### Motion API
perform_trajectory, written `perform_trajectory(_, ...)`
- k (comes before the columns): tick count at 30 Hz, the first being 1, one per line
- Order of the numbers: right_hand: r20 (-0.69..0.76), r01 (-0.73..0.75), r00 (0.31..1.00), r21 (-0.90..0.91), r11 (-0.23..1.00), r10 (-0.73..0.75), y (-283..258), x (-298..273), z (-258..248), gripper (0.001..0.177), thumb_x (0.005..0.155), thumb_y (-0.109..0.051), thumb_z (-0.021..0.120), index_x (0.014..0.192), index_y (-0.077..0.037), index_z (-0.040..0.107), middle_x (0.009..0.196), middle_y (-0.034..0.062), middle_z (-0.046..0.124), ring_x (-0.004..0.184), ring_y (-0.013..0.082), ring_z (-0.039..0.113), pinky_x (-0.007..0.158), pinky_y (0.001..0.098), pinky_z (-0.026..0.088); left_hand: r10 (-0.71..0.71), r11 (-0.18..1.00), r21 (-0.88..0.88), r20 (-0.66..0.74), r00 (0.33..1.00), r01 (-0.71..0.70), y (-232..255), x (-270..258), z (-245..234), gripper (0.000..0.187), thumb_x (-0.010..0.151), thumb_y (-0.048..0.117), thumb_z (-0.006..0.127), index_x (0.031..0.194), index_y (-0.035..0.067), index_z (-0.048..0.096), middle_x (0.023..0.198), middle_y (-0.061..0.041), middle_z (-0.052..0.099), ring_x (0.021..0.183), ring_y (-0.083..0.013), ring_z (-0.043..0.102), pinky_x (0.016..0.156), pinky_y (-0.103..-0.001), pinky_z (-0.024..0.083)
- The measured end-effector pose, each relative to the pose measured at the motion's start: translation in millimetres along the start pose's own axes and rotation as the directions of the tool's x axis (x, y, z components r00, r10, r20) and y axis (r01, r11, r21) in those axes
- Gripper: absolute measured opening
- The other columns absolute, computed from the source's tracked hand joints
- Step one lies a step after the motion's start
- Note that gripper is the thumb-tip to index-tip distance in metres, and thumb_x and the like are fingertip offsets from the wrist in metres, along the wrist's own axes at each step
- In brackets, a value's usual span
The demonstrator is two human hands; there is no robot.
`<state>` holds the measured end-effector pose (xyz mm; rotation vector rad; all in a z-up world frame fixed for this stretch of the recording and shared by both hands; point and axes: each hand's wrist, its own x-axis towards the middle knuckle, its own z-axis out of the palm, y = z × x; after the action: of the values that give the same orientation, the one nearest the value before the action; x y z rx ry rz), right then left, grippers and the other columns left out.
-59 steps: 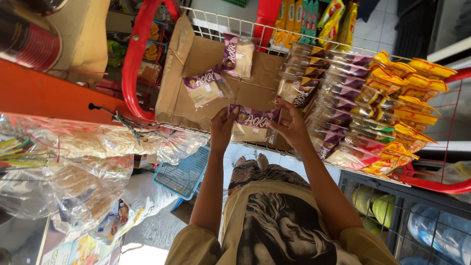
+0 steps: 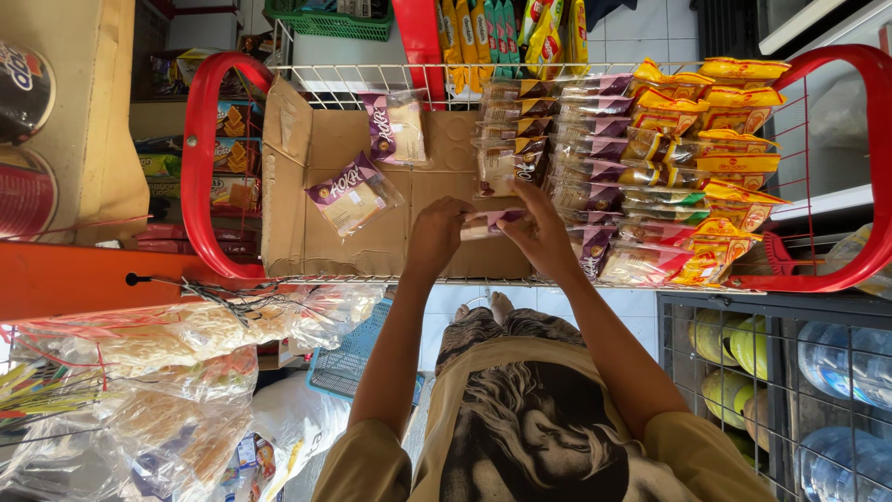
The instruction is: The person organizes and stocks packages of snacks into a metal wire rack in a store, arranging them into neat rows by hand.
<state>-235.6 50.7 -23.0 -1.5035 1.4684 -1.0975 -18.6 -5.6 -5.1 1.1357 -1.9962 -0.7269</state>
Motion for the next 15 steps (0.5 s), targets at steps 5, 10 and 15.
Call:
perform_trajectory(5, 0.031, 0.006, 1.0, -0.069, 0.998, -0.004, 13, 5, -5, 0.028, 0.102, -0.017, 0.066, 0.127, -0.004, 0.069, 0.116, 0.0143, 0.075, 0.103, 0.0187, 0.075, 0.085, 0.0308, 0.061, -0.067, 0.99, -0.117, 0.101, 0.993, 0.079, 3, 4, 7, 0.014, 0.094, 0.005, 0.063, 0.105, 0.005, 0.072, 0.1, -0.014, 0.072, 0.093, -0.0341, 0.069, 0.082, -0.042, 0.053)
perform_trajectory(10, 0.035, -0.112, 0.993, 0.03, 0.993, 0.111, 51, 31, -17, 0.028, 0.104, -0.019, 0.063, 0.126, -0.001, 0.068, 0.112, 0.0148, 0.076, 0.102, 0.0208, 0.077, 0.084, 0.0298, 0.064, -0.121, 0.971, -0.206, 0.01, 0.993, 0.121, -43, 19, 23, 0.023, 0.089, 0.011, 0.073, 0.111, 0.007, 0.073, 0.108, -0.012, 0.073, 0.098, -0.0279, 0.071, 0.077, -0.037, 0.059)
perform_trajectory(15, 0.021, -0.101, 0.995, -0.073, 0.992, 0.102, 96, 77, -23, 0.03, 0.107, -0.018, 0.058, 0.131, 0.001, 0.064, 0.116, 0.0176, 0.073, 0.101, 0.0215, 0.077, 0.083, 0.0304, 0.066, -0.246, 0.911, -0.354, -0.049, 0.968, 0.214, -100, 55, 83, 0.017, 0.095, 0.01, 0.07, 0.111, 0.007, 0.075, 0.107, -0.011, 0.075, 0.092, -0.0205, 0.074, 0.078, -0.034, 0.06)
